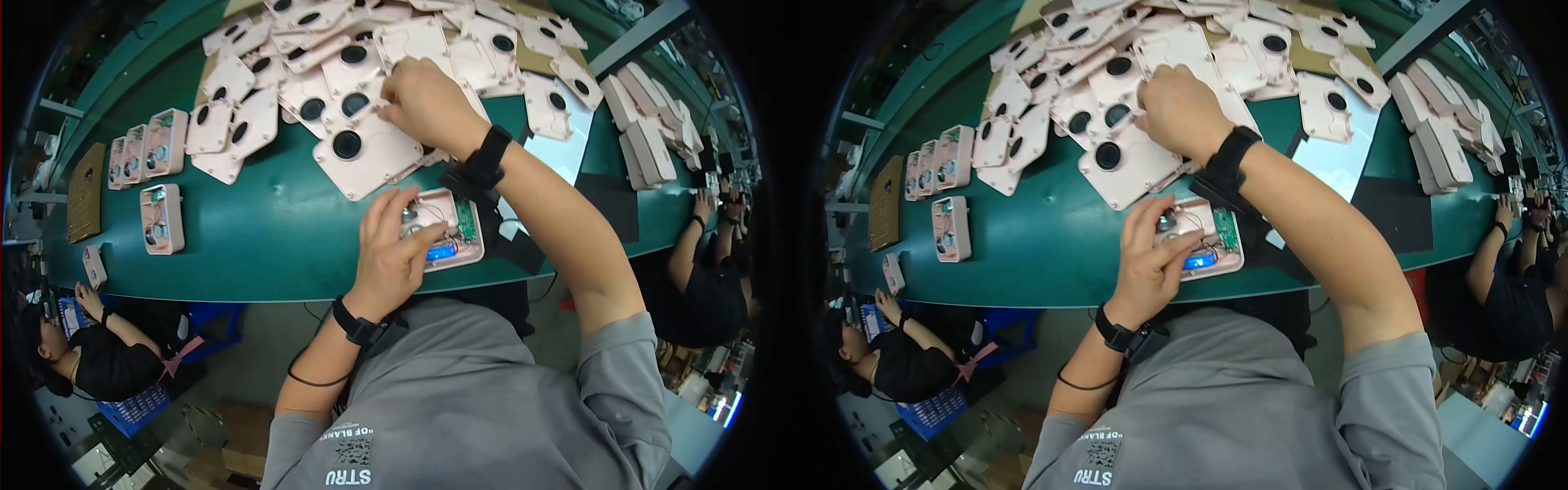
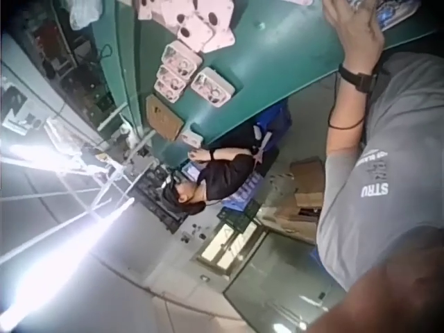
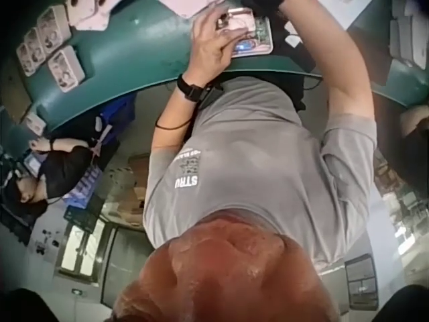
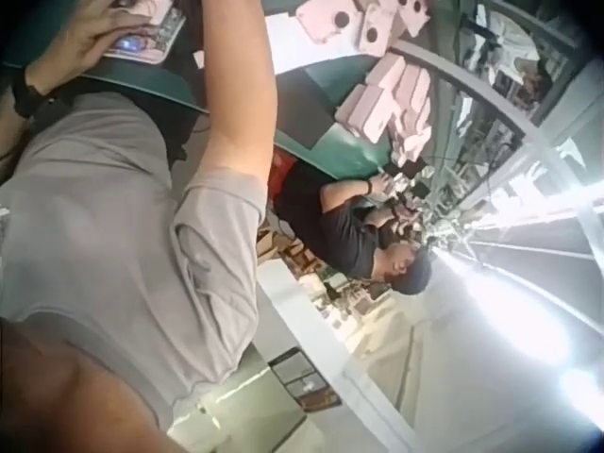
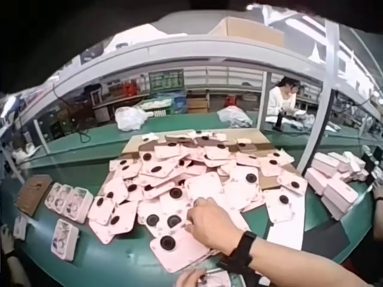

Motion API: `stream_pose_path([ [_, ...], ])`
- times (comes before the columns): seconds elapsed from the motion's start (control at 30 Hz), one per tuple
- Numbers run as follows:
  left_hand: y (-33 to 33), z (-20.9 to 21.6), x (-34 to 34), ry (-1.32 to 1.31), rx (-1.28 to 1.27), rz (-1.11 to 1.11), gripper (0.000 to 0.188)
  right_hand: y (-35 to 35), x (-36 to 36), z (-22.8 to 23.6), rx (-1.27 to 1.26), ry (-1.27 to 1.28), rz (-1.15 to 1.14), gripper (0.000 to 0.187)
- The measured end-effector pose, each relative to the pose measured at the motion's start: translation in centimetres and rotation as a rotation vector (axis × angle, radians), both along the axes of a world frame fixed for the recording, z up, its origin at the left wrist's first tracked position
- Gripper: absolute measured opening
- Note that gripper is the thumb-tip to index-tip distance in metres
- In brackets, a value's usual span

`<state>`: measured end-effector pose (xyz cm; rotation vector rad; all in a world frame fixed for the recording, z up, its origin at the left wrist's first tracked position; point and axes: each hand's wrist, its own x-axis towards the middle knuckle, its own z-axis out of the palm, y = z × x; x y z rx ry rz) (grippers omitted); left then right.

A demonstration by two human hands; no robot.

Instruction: The person peels a sticker from a sheet and applies it inside a pink speaker housing before connecting wires to the circuit board. They then fit a back panel onto the housing, press the pieces together, and repeat the entire process with another unit.

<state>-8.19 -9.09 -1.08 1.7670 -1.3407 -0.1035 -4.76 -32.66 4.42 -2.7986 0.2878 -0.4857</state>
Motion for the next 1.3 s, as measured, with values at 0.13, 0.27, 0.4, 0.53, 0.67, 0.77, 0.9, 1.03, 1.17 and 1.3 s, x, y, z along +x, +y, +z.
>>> stream_pose_path([
  [0.13,-0.4,0.2,0.8,-0.019,0.020,-0.011,0.032,-0.2,-3.0,3.9,0.372,-0.095,-0.009,0.026],
  [0.27,-0.7,0.2,1.2,-0.003,0.009,-0.021,0.033,-1.4,-13.9,6.9,0.623,-0.427,-0.183,0.013],
  [0.4,-0.5,0.5,0.9,-0.004,0.032,-0.037,0.035,-1.8,-23.1,7.1,0.283,-0.442,-0.499,0.012],
  [0.53,-1.2,0.7,0.3,0.006,0.049,-0.061,0.039,-1.0,-25.2,1.6,0.039,-0.082,-0.457,0.023],
  [0.67,-2.7,0.8,-0.4,0.019,0.054,-0.072,0.054,-1.2,-24.7,-0.5,0.342,-0.004,-0.404,0.035],
  [0.77,-3.0,1.1,-0.6,0.039,0.071,-0.089,0.068,-3.1,-24.1,-0.5,0.246,0.011,-0.435,0.042],
  [0.9,-3.2,0.7,-0.4,0.016,0.085,-0.144,0.074,-6.0,-23.9,-1.0,-0.114,0.071,-0.490,0.050],
  [1.03,-3.2,0.7,-0.2,0.012,0.096,-0.171,0.073,-6.5,-24.7,-1.0,0.161,0.202,-0.580,0.054],
  [1.17,-3.0,0.8,0.0,0.042,0.096,-0.156,0.074,-6.7,-26.7,0.3,0.445,0.185,-0.653,0.048],
  [1.3,-3.0,0.9,-0.4,0.216,0.026,-0.131,0.073,-5.8,-28.3,1.3,0.882,-0.119,-0.693,0.039],
])
